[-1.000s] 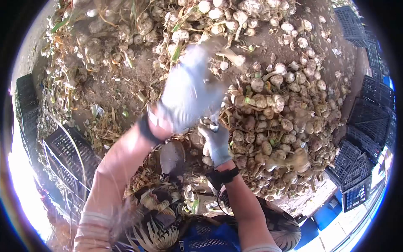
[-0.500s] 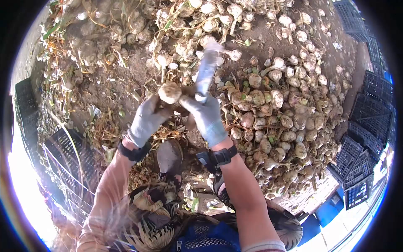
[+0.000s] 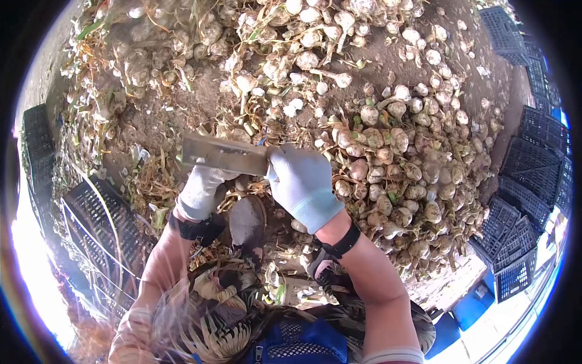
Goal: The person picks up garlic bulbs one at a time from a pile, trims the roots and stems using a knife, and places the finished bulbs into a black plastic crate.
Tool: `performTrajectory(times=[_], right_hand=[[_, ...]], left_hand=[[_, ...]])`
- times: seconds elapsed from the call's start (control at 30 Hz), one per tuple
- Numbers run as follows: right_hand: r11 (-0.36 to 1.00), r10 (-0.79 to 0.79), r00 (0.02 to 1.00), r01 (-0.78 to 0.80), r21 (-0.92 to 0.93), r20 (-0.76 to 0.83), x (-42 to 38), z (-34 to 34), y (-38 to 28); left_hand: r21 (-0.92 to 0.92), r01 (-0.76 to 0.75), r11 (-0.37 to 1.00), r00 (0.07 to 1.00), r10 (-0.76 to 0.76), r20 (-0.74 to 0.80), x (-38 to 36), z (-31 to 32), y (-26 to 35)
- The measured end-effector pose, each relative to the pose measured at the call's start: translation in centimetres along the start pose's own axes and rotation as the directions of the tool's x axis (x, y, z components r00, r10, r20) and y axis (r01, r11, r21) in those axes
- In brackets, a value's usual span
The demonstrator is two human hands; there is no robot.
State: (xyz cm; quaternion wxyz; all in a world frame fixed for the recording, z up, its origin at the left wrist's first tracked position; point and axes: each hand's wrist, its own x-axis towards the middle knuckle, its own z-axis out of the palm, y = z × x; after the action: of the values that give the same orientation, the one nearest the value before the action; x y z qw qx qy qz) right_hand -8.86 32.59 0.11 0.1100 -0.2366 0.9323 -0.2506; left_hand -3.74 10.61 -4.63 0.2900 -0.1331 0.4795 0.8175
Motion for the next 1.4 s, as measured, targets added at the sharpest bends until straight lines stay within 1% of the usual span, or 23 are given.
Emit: performTrajectory(times=[0.03,0.1,0.2,0.33,0.4,0.47,0.53,0.6,0.67,0.73,0.77,0.8,0.87,0.9,0.93,1.0,1.07,1.1,1.17,1.27,1.3,1.37,1.4], right_hand=[[1.000,-0.003,1.000,0.003,0.001,0.003,-0.1,-0.3,-0.4],[0.997,-0.080,0.996,0.080,-0.009,0.033,-0.3,-0.7,-1.3],[0.995,-0.097,0.995,0.098,-0.032,0.011,-0.4,-0.4,-1.9],[0.996,-0.088,0.996,0.088,-0.017,-0.024,-0.4,-0.2,-2.2],[0.998,-0.068,0.997,0.068,0.017,-0.031,-0.3,-0.8,-2.4],[0.998,-0.053,0.999,0.053,0.017,-0.001,-0.3,-0.8,-2.6],[1.000,-0.022,0.998,0.021,0.004,0.066,-0.3,-0.1,-2.4],[1.000,-0.015,0.999,0.015,0.002,0.044,-0.3,0.8,-1.5],[1.000,-0.020,1.000,0.020,-0.003,0.015,0.0,1.7,-0.6],[0.996,0.079,0.997,-0.080,0.048,0.023,-0.7,2.4,0.2],[0.959,0.273,0.945,-0.282,0.025,0.181,-0.8,2.4,2.2],[0.904,0.427,0.859,-0.400,-0.151,0.281,-0.6,3.1,4.7],[0.851,0.521,0.811,-0.518,-0.088,0.267,-1.5,3.1,5.2],[0.843,0.533,0.798,-0.531,-0.093,0.281,-3.0,3.4,4.6],[0.849,0.471,0.839,-0.515,0.118,0.274,-3.1,3.6,3.8],[0.846,0.329,0.927,-0.373,0.380,0.177,-1.8,4.3,2.5],[0.908,0.227,0.954,-0.281,0.312,0.197,-0.3,2.9,0.8],[0.905,0.230,0.953,-0.284,0.316,0.198,0.2,2.5,0.5],[0.959,0.092,0.937,-0.174,0.223,0.337,1.0,2.1,0.4],[0.849,0.463,0.655,-0.521,-0.087,0.597,0.2,3.7,4.2],[0.895,0.404,0.750,-0.443,-0.056,0.524,-2.1,4.6,5.9],[0.796,0.412,0.715,-0.584,0.159,0.564,-4.7,6.9,5.6],[0.653,0.405,0.706,-0.668,0.357,0.581,-5.2,8.2,5.7]], left_hand=[[-0.003,0.000,1.000,1.000,0.000,-0.003,-0.3,-0.8,-1.7],[-0.032,-0.322,0.946,0.926,0.307,-0.220,-0.9,-2.0,-5.2],[0.280,-0.134,0.951,0.963,0.191,-0.189,-1.4,2.2,1.6],[-0.063,-0.233,0.970,0.961,0.219,-0.170,-1.8,-1.1,-3.5],[-0.052,-0.152,0.987,0.963,0.136,-0.232,-1.6,-1.9,-4.4],[0.019,-0.274,0.962,0.961,0.275,-0.039,-1.7,-1.7,-3.3],[-0.035,-0.366,0.930,0.928,0.363,-0.081,-1.1,-2.4,-5.1],[0.036,-0.130,0.991,0.967,0.135,-0.215,-0.9,-3.6,-6.0],[0.102,-0.132,0.986,0.962,0.152,-0.227,-1.3,-1.4,-2.6],[-0.040,-0.122,0.992,0.973,0.112,-0.203,-1.1,-0.5,-2.0],[-0.011,-0.120,0.993,0.975,0.115,-0.192,-1.7,1.1,0.8],[-0.271,-0.169,0.948,0.981,0.135,-0.141,-2.5,2.3,1.5],[0.253,-0.179,0.951,0.980,0.194,-0.034,-2.2,1.9,3.6],[0.279,-0.078,0.957,0.992,0.102,-0.072,-2.3,1.9,2.6],[0.316,0.002,0.949,0.994,0.032,-0.101,-1.7,1.8,2.2],[0.773,-0.157,0.615,0.950,0.309,-0.053,-1.1,3.1,2.6],[0.903,-0.229,0.362,0.930,0.355,0.094,-0.9,2.3,1.3],[0.904,-0.227,0.362,0.932,0.350,0.094,-1.0,2.1,1.3],[0.932,-0.304,-0.198,0.853,0.378,0.359,-1.2,2.0,1.6],[0.936,-0.286,-0.206,0.744,0.567,0.353,-1.2,0.9,1.8],[0.936,-0.324,-0.137,0.677,0.658,0.331,-0.9,0.1,2.1],[0.961,-0.142,0.237,0.825,0.565,-0.017,0.2,4.1,4.5],[0.866,-0.340,0.367,0.897,0.402,0.182,0.5,7.6,7.1]])
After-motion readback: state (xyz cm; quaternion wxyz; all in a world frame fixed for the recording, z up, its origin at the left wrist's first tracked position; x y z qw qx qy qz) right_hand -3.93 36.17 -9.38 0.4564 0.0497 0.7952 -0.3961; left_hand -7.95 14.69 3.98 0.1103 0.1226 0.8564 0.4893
